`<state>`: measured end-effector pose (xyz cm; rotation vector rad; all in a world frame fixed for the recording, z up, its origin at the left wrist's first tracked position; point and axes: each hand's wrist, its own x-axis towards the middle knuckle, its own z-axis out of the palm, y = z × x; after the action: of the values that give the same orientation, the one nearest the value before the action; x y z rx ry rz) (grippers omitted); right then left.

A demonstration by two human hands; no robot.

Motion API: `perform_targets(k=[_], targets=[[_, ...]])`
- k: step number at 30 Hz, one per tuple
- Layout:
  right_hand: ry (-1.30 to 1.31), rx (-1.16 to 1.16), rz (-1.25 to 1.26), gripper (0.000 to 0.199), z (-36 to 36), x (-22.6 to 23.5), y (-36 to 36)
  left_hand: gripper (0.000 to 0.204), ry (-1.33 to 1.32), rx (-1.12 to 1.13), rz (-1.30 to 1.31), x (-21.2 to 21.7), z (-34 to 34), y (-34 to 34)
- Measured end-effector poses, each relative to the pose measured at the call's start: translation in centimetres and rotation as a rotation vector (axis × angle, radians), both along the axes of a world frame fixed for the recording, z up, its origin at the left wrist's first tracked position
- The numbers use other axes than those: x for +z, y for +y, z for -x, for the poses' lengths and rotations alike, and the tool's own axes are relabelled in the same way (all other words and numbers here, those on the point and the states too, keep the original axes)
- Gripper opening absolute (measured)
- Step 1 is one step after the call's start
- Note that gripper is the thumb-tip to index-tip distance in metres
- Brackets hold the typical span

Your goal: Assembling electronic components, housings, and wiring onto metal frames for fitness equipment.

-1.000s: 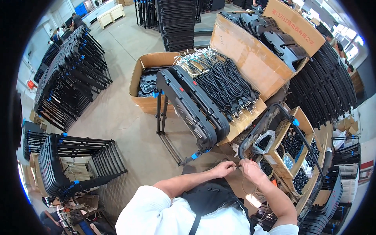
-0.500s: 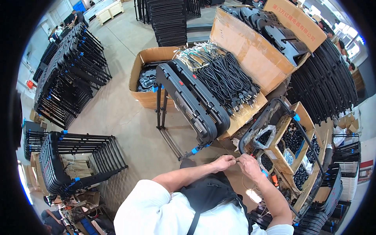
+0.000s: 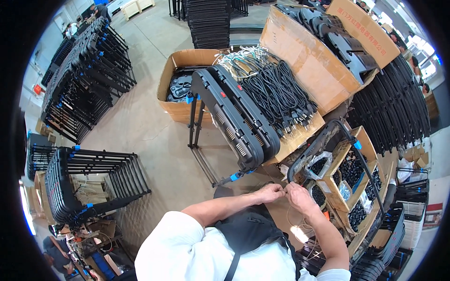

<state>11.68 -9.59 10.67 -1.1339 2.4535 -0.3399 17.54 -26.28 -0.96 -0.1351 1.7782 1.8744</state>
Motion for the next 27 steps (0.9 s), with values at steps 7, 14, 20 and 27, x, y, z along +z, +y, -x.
perform_targets(k=[7,14,20,27], targets=[[0.123,-0.119,0.082,0.018,-2.0,1.3,-0.6,0.027,0.038,0.029,0.069,-0.5,0.2,0.3],[-0.416,-0.924,-0.145,0.048,-7.2,-3.3,8.5,0.029,0.044,-0.045,0.049,-1.2,0.1,0.4],[-0.072,-1.172,-0.038,0.052,-9.1,-15.7,10.5,0.029,-0.034,-0.013,0.053,-0.8,0.0,0.5],[-0.06,-1.234,-0.319,0.063,-4.4,-16.9,5.1,0.029,-0.032,0.013,0.092,-1.2,0.4,1.1]])
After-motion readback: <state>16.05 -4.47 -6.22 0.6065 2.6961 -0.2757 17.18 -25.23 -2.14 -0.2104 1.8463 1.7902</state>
